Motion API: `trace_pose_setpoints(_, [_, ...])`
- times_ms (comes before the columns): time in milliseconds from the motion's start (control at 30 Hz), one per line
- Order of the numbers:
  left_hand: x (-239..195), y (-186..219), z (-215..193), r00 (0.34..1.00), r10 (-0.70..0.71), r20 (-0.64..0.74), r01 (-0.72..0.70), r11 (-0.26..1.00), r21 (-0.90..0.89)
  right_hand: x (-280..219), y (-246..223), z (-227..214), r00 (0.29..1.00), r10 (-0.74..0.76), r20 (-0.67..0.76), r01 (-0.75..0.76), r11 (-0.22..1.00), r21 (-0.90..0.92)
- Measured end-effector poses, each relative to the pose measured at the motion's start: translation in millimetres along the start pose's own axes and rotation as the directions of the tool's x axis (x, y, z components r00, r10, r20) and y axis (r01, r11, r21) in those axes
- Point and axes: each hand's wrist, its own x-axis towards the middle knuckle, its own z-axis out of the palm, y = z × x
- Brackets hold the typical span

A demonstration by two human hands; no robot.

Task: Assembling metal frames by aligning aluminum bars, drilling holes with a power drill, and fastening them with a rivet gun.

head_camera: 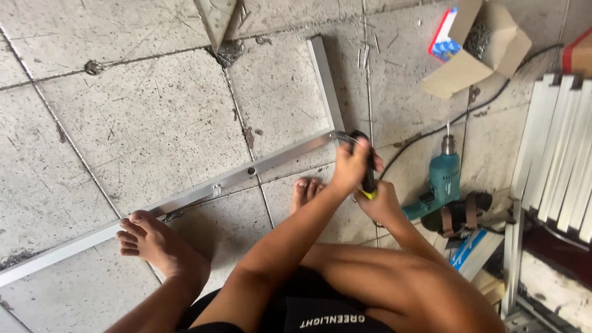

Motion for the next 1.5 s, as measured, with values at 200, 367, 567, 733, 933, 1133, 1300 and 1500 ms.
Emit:
trace_pose_setpoints(200, [-1.0, 59.2, 53.4, 0.89, 0.052, 0.453, -0.285, 0.838, 0.465, -48.4, -53.8, -136.3, 0.935, 0.232, 0.269, -0.188, 0.966, -0.178])
trace_pose_setpoints(367, [-18.9, 63.7, 45.1, 0.723, -0.049, 0.689, -0.526, 0.607, 0.595, -36.2, 33.1, -126.7, 0.99, -0.013, 0.142, -0.019, 0.976, 0.218])
trace_pose_setpoints(567, [-55.7, 116.5, -54.7, 0.79, -0.016, 0.613, -0.59, -0.295, 0.752, 42.2, 75.5, -40.2, 0.889, -0.105, -0.445, 0.026, 0.983, -0.18])
trace_pose_setpoints(733, [-93.5, 172.8, -154.5, 0.589, 0.063, 0.806, -0.602, -0.631, 0.489, 73.5, 70.4, -12.0, 0.742, -0.399, -0.54, 0.071, 0.846, -0.528])
trace_pose_setpoints(933, [-174.6, 241.0, -256.1, 0.828, 0.178, 0.531, -0.166, -0.828, 0.535, 99.2, -29.2, 17.5, 0.767, -0.554, -0.323, 0.517, 0.832, -0.201])
trace_pose_setpoints(1133, [-180.7, 282.8, -276.4, 0.88, 0.158, 0.449, -0.173, -0.772, 0.612, 125.3, -37.9, 31.9, 0.955, -0.293, -0.052, 0.29, 0.955, -0.056])
trace_pose_setpoints(1300, [-198.1, 340.2, -259.5, 0.886, 0.104, 0.451, -0.266, -0.684, 0.679, 148.8, -81.2, -7.3, 0.878, -0.408, 0.251, 0.273, 0.857, 0.437])
trace_pose_setpoints(1500, [-250.3, 450.5, -215.7, 0.85, 0.116, 0.514, -0.156, -0.876, 0.457, 210.0, -170.0, -20.8, 0.702, -0.629, 0.333, 0.377, 0.725, 0.577])
